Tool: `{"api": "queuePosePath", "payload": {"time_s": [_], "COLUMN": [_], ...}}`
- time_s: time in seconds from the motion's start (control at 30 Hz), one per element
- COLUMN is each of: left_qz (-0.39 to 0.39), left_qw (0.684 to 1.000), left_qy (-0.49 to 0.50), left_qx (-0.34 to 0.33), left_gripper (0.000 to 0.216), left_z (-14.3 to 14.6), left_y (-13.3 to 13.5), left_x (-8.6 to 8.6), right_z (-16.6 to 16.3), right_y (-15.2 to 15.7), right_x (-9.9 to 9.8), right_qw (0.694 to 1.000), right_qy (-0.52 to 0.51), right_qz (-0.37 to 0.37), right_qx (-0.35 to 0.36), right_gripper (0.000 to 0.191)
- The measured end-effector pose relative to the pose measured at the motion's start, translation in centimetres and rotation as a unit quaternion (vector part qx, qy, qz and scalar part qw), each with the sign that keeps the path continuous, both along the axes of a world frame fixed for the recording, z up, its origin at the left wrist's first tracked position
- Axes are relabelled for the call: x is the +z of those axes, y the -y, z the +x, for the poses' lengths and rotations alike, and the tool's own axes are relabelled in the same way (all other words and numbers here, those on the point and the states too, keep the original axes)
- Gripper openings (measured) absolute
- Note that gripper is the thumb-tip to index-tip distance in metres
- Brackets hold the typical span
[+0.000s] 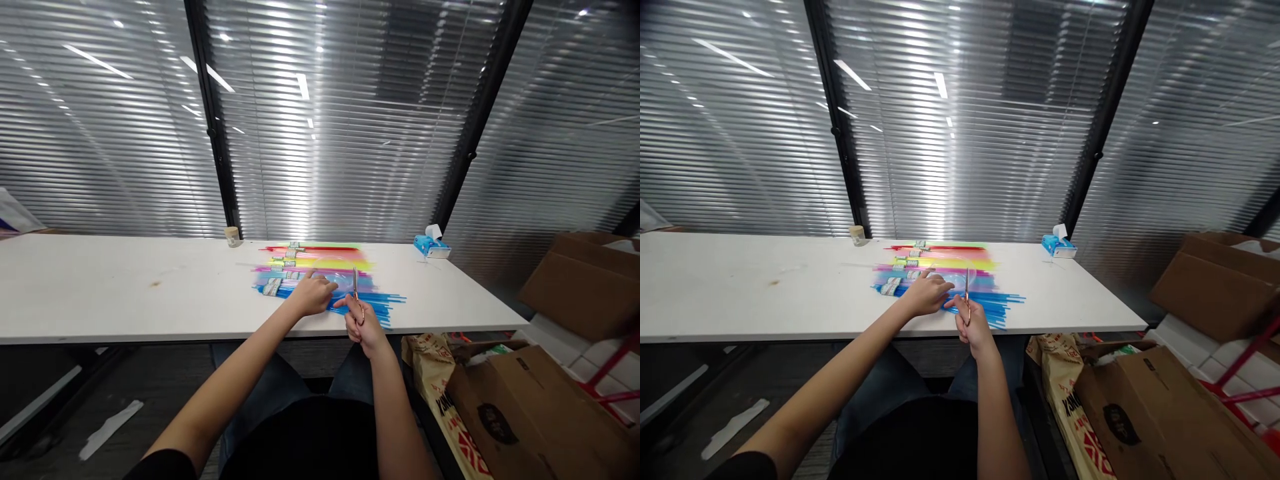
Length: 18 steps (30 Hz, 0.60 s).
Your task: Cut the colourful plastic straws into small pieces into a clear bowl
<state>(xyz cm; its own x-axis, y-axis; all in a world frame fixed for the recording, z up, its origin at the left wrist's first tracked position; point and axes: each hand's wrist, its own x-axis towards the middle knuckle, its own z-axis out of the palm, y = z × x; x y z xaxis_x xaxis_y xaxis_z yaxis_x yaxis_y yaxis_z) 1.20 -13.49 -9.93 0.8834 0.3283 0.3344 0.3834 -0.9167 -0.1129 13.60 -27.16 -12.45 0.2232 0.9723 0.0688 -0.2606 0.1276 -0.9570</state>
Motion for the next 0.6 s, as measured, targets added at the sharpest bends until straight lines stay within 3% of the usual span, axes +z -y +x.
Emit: {"api": "queuePosePath", "payload": {"time_s": [0.23, 0.43, 0.6], "left_qz": [-0.079, -0.144, -0.175], "left_qw": [0.987, 0.946, 0.909], "left_qy": [0.142, 0.292, 0.377], "left_qx": [0.005, -0.01, 0.034], "left_gripper": [0.035, 0.027, 0.019], "left_z": [-0.1, 0.4, 1.5], "left_y": [-0.5, -0.7, -0.5], "left_x": [-1.8, -3.3, -3.4], "right_z": [0.1, 0.0, -0.1], "right_y": [-2.0, -2.6, -3.4], "right_x": [-0.6, -1.1, -1.2], "right_qw": [0.999, 0.998, 0.998], "right_qy": [0.012, 0.023, 0.026], "right_qz": [-0.032, -0.049, -0.054], "right_qx": [0.002, 0.015, 0.017], "right_gripper": [0.066, 0.064, 0.061]}}
